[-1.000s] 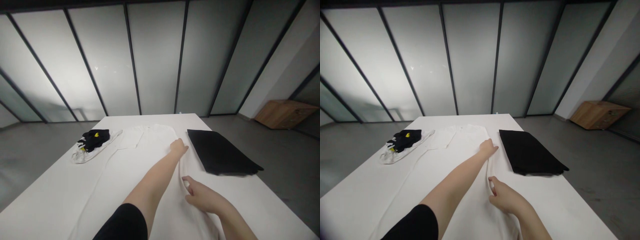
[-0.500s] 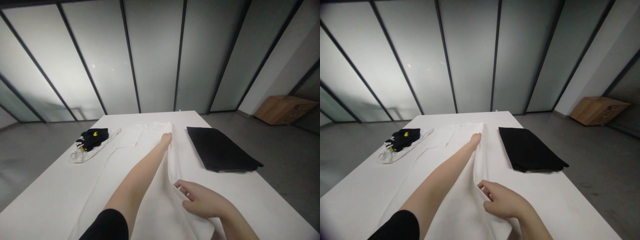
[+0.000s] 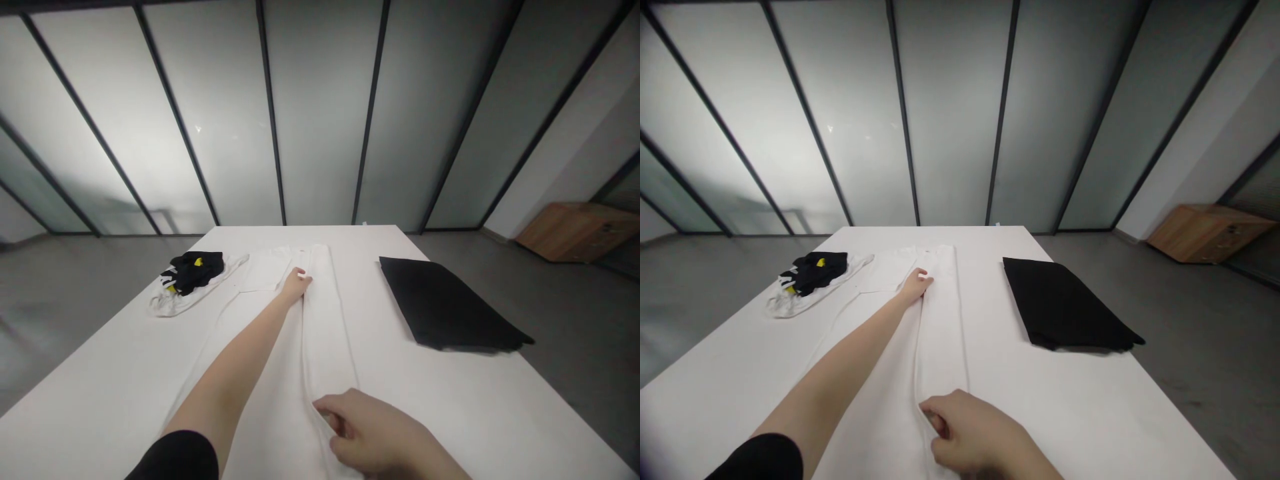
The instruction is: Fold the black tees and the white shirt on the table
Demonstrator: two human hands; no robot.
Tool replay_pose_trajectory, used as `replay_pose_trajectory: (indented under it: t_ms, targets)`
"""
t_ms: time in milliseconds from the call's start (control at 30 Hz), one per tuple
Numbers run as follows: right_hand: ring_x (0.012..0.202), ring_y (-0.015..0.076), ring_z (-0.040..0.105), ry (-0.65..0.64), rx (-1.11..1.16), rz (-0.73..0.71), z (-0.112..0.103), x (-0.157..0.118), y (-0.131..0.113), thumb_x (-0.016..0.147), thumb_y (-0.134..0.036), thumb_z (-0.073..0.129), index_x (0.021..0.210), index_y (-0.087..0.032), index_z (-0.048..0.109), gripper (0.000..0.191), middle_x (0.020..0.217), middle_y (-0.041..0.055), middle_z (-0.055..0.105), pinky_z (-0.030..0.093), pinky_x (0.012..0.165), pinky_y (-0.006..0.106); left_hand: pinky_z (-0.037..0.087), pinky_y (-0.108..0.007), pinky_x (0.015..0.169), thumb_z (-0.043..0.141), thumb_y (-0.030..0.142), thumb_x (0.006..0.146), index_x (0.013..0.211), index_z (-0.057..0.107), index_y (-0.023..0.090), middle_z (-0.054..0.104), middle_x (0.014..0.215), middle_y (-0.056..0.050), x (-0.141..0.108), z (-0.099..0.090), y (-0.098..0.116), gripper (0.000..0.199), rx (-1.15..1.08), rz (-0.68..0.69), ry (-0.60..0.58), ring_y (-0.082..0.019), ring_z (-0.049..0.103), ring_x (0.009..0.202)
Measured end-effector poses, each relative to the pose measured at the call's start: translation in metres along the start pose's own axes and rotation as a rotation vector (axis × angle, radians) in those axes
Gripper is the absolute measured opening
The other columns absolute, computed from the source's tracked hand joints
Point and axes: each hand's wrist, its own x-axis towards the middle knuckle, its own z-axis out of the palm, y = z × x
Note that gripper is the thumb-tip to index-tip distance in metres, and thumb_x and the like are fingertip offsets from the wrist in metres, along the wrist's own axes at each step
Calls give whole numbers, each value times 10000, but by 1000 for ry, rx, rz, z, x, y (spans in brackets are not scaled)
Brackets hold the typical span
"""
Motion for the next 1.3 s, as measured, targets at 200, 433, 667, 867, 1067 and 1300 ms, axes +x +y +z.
replay_pose_trajectory:
  t_ms: [200,433,667,867,1067,1300]
  targets:
    - [676,157,542,30,-115,-100,13,9,-6,775,-163,606,1058,-226,780,339,773,-5,687,344,674,256,477,-218,676,741,237,858,1246,654,193,735,833,-11,0,-1,-4,401,74,101,-66,-139,630,692]
    - [660,146,559,-1,-107,-268,24,22,-5,728,-195,694,1143,-283,817,442,774,-38,716,426,746,260,513,-231,702,661,117,854,1330,691,185,773,962,-42,5,-12,1,482,149,211,-123,-138,652,713]
    - [692,153,595,-12,-110,-365,30,27,0,788,-226,720,1106,-253,811,332,769,-32,713,464,863,285,548,-285,900,677,131,871,1020,815,199,802,979,-55,5,-24,-4,214,265,326,-138,-199,705,889]
    - [744,151,596,-1,-75,-463,37,34,0,826,-224,751,1053,-227,807,234,739,-34,695,449,967,295,556,-286,940,630,149,914,1052,820,198,818,1044,-57,10,-23,-12,240,358,353,-122,-206,734,966]
    - [833,174,659,-53,-3,-445,36,30,-4,921,-334,722,1246,-255,754,336,881,-12,770,465,957,314,563,-304,979,620,158,916,1123,810,207,777,1226,-68,9,-21,-15,285,478,379,-76,-205,738,1015]
    - [1057,230,679,396,-15,-332,18,31,-3,1006,-266,536,1143,-214,755,264,1078,85,771,515,988,380,502,-351,1128,613,110,902,1125,808,196,658,1431,-101,-3,-19,-7,308,633,487,-52,-225,679,1197]
